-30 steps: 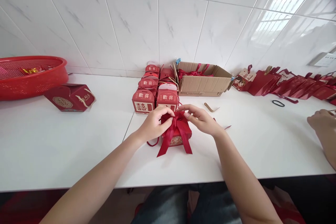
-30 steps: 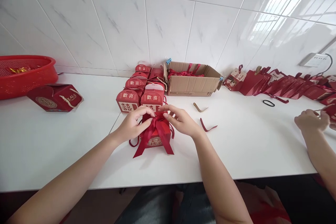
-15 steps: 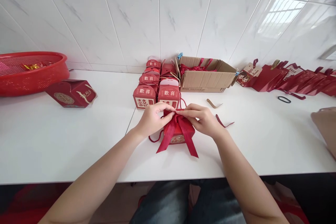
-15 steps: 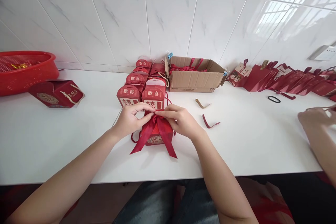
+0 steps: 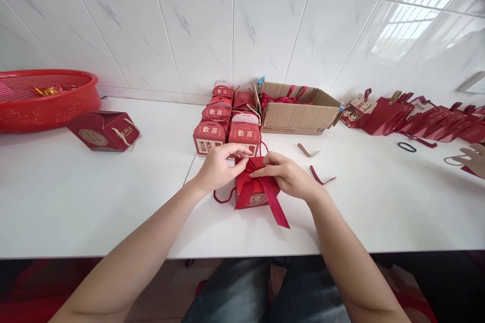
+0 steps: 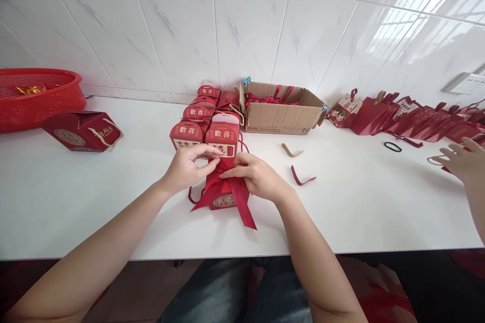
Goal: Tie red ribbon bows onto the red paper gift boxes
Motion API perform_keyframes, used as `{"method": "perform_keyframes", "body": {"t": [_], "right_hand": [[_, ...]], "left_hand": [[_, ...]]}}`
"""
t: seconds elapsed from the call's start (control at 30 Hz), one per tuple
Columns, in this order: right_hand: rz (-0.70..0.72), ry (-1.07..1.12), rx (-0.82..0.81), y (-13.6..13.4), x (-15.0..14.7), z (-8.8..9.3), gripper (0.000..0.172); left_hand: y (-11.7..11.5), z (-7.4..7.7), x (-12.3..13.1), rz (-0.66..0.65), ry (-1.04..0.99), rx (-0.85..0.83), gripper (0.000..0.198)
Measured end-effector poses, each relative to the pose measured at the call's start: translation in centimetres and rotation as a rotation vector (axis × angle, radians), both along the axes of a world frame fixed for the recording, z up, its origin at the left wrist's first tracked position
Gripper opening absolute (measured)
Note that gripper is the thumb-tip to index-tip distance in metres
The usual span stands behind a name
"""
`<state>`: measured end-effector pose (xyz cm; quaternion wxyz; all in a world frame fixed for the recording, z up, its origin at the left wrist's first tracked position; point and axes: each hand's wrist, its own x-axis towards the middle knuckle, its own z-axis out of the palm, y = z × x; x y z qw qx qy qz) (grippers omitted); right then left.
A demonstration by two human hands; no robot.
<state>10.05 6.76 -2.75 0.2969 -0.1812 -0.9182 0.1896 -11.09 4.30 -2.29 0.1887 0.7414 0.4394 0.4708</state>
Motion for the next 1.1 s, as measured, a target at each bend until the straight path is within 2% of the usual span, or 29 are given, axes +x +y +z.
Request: {"method": "perform_keyframes", "body": {"t": [0.2,0.37,0.47,0.6,0.7,0.77,0.93,1.1], "right_hand": [[0.015,0.007,-0.024,0.06,0.17,0.05,0.048],[0.01,0.039,-0.023,0.07,0.23,0.13,0.046],[-0.062,0.063,-0.074,-0.02,0.27,0.31,0.038],[-0.197,0.034,-0.15,0.06,0.69,0.69,0.031],[-0.223,-0.024,-0.18,0.3,0.97,0.8,0.014],[-0.206,-0.009,-0.208,0.39,0.94,0.78,0.011],[-0.12,0.084,-0.329,0.19,0.5,0.82,0.015],[-0.145,0.091,-0.502,0.39,0.51,0.8,0.024]], "left_hand": [[0.13,-0.12,-0.17,0.043,-0.009,-0.001,0.015],[0.1,-0.03,-0.47,-0.024,0.067,0.03,0.021],[0.03,0.26,-0.53,-0.059,0.156,-0.019,0.022],[-0.04,0.59,-0.54,-0.104,0.186,-0.082,0.012],[-0.06,0.68,-0.57,-0.143,0.219,-0.078,0.004],[-0.1,0.72,-0.56,-0.162,0.238,-0.085,0.005],[-0.22,0.76,-0.43,-0.199,0.257,-0.125,0.006],[-0.2,0.53,-0.29,-0.222,0.216,-0.148,0.006]]}}
